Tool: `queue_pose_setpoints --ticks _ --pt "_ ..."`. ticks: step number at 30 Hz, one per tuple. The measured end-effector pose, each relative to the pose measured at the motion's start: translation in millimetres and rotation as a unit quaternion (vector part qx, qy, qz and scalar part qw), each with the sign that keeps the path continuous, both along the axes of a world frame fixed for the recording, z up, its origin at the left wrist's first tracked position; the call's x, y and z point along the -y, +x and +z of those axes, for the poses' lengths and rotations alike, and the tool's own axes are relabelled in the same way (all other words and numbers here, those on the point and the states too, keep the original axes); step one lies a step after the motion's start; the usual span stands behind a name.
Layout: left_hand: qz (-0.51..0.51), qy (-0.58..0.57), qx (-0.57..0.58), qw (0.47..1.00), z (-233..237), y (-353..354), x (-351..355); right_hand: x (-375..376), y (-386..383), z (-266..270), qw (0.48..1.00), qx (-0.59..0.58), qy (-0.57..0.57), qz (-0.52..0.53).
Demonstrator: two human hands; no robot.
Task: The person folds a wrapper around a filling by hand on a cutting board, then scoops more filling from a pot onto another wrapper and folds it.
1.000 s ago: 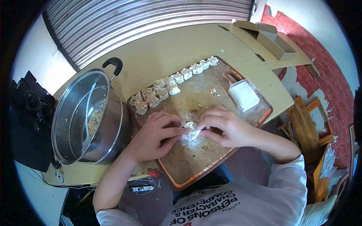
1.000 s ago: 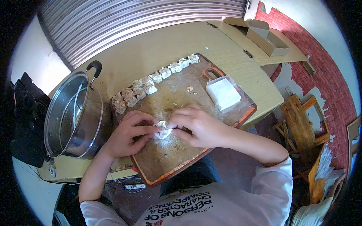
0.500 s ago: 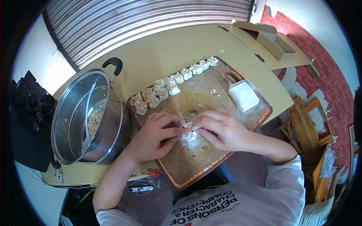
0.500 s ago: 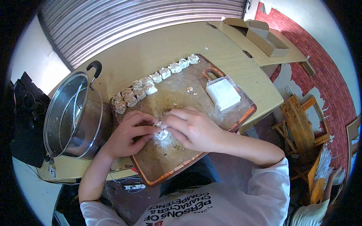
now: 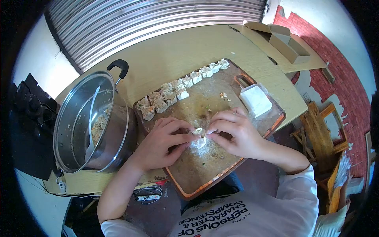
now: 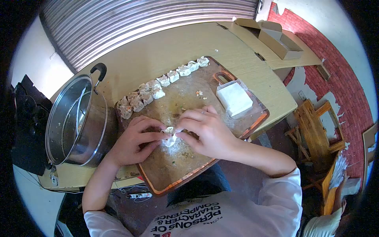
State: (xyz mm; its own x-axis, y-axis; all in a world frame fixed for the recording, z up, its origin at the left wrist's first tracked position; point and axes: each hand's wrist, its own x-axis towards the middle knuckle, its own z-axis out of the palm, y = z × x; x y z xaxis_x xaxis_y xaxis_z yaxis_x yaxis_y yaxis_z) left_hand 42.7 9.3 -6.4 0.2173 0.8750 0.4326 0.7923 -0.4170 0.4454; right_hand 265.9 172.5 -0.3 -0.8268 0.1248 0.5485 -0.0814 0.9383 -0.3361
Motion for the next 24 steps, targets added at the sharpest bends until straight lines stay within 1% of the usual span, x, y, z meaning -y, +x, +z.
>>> queue_pose_setpoints --ticks 7,9,13,16,18,22,24 --pt "0.005 0.001 -0.007 1.000 0.6 0.3 1.0 4.1 1.4 4.3 1.000 0.006 -0.003 0.026" --pt "0.005 -0.007 -0.012 1.000 0.6 -0.1 0.8 1.3 4.0 7.0 0.999 0.008 0.024 0.038" --pt "0.004 -0.012 -0.006 1.000 -0.9 -0.8 0.4 -2.1 5.5 7.1 0.997 0.027 0.034 0.063" --pt "0.005 -0.006 -0.005 1.000 0.5 0.7 0.8 -0.4 5.2 8.4 0.998 0.021 0.039 0.037" --pt "0.005 -0.004 -0.001 1.000 1.5 1.2 1.1 -1.0 6.5 8.1 0.998 0.052 0.020 -0.009" --pt "0.007 -0.010 0.004 1.000 0.4 0.9 0.9 -1.2 6.5 8.9 0.997 0.066 0.036 -0.008" --pt "0.005 -0.014 0.004 1.000 0.3 0.6 0.6 0.1 4.4 6.2 0.998 0.038 0.059 -0.001"
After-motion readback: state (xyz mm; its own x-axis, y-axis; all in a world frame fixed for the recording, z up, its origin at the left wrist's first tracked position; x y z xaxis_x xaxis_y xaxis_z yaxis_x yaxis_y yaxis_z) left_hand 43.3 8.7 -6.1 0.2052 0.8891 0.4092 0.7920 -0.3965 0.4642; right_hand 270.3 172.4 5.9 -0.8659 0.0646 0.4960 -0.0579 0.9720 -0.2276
